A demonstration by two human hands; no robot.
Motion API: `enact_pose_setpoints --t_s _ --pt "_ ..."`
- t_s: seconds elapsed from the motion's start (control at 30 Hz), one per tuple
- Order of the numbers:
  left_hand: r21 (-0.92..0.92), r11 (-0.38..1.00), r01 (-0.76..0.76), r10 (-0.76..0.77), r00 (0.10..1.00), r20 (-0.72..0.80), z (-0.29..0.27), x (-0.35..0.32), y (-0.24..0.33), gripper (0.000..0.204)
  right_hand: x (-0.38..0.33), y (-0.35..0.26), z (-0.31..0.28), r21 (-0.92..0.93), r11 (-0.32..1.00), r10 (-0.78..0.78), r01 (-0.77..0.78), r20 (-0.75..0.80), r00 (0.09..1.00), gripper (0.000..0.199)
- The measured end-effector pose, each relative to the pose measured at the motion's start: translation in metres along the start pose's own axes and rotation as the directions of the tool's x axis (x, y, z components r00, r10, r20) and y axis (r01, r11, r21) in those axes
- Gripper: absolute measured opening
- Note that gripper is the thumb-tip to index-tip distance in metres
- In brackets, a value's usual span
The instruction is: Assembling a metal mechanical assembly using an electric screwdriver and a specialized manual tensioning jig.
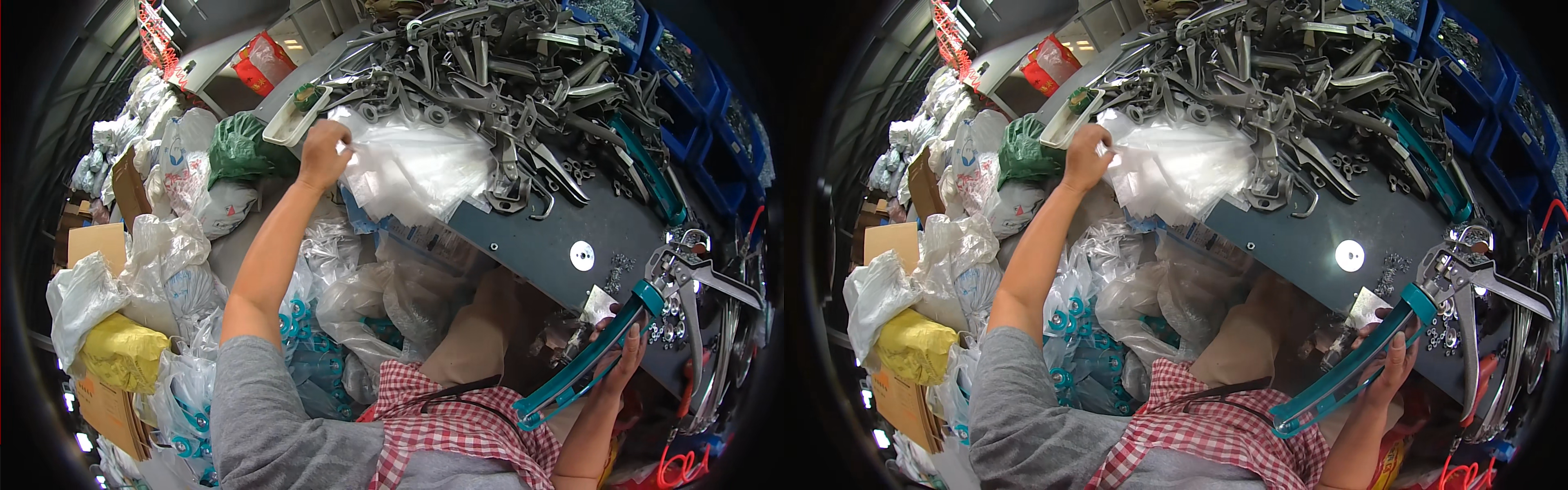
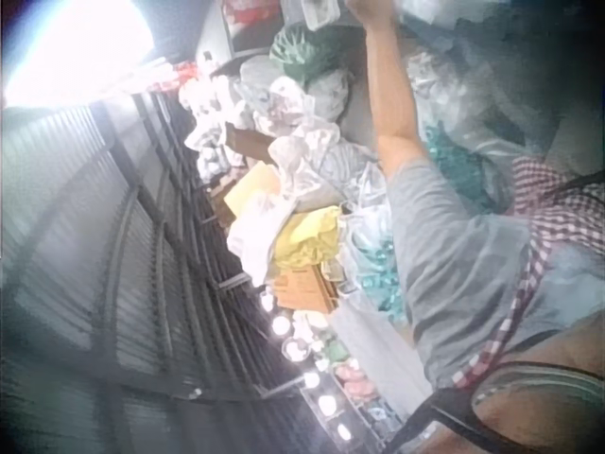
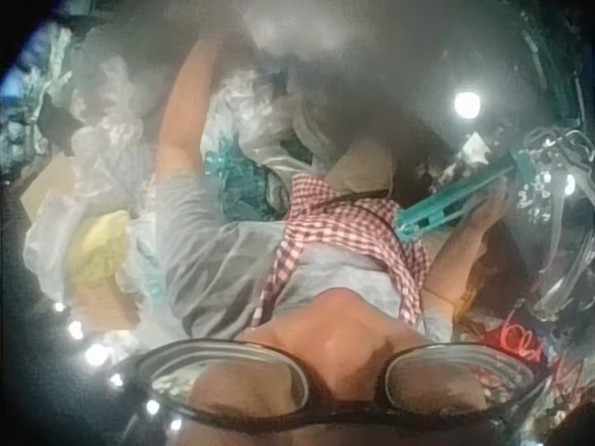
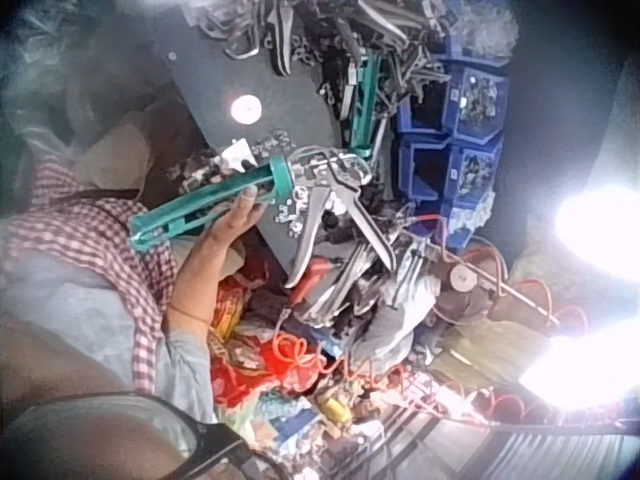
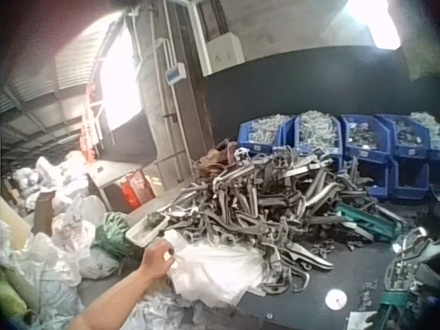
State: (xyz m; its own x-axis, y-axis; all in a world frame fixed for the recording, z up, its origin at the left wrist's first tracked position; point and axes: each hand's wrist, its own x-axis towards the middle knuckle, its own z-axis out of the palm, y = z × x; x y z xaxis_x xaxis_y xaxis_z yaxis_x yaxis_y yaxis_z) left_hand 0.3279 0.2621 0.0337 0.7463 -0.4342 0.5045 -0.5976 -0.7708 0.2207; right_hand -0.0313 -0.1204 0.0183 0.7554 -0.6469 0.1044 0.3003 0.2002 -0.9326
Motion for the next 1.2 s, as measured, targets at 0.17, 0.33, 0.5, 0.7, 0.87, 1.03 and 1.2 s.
enact_pose_setpoints --t_s 0.17,0.33,0.5,0.7,0.87,1.03,1.2 --pt "0.162 0.922 -0.353 0.369 0.926 -0.082 -0.013 0.026 -0.003 0.025 0.0 -0.002 0.001 0.008 1.0 -0.009 0.009 0.001 1.0 0.054" --pt "-0.338 0.93 0.145 -0.105 0.985 0.136 0.002 0.039 -0.018 0.02 -0.001 -0.003 0.005 0.013 1.0 0.007 -0.007 0.002 1.0 0.047" --pt "-0.245 0.939 0.243 -0.294 0.935 -0.201 0.02 0.057 0.017 0.03 0.0 -0.006 0.007 0.038 0.999 0.012 -0.012 -0.003 1.0 0.04" --pt "-0.317 0.944 -0.093 -0.075 0.875 -0.478 -0.048 0.059 0.09 0.034 -0.002 -0.006 0.003 0.122 0.993 -0.008 0.007 0.009 1.0 0.037" --pt "-0.711 0.697 -0.097 -0.412 0.757 -0.507 -0.161 -0.004 0.145 0.03 -0.014 -0.015 -0.011 0.202 0.979 0.021 -0.033 0.058 0.998 0.043" --pt "-0.608 0.539 0.583 -0.151 0.777 0.612 -0.165 -0.115 0.22 0.025 -0.051 -0.035 -0.005 0.119 0.964 0.159 -0.236 0.453 0.877 0.072" --pt "-0.784 0.027 0.62 -0.232 0.767 0.598 -0.034 -0.148 0.299 0.016 -0.077 -0.017 0.015 -0.312 0.885 0.464 -0.344 0.63 0.623 0.06"
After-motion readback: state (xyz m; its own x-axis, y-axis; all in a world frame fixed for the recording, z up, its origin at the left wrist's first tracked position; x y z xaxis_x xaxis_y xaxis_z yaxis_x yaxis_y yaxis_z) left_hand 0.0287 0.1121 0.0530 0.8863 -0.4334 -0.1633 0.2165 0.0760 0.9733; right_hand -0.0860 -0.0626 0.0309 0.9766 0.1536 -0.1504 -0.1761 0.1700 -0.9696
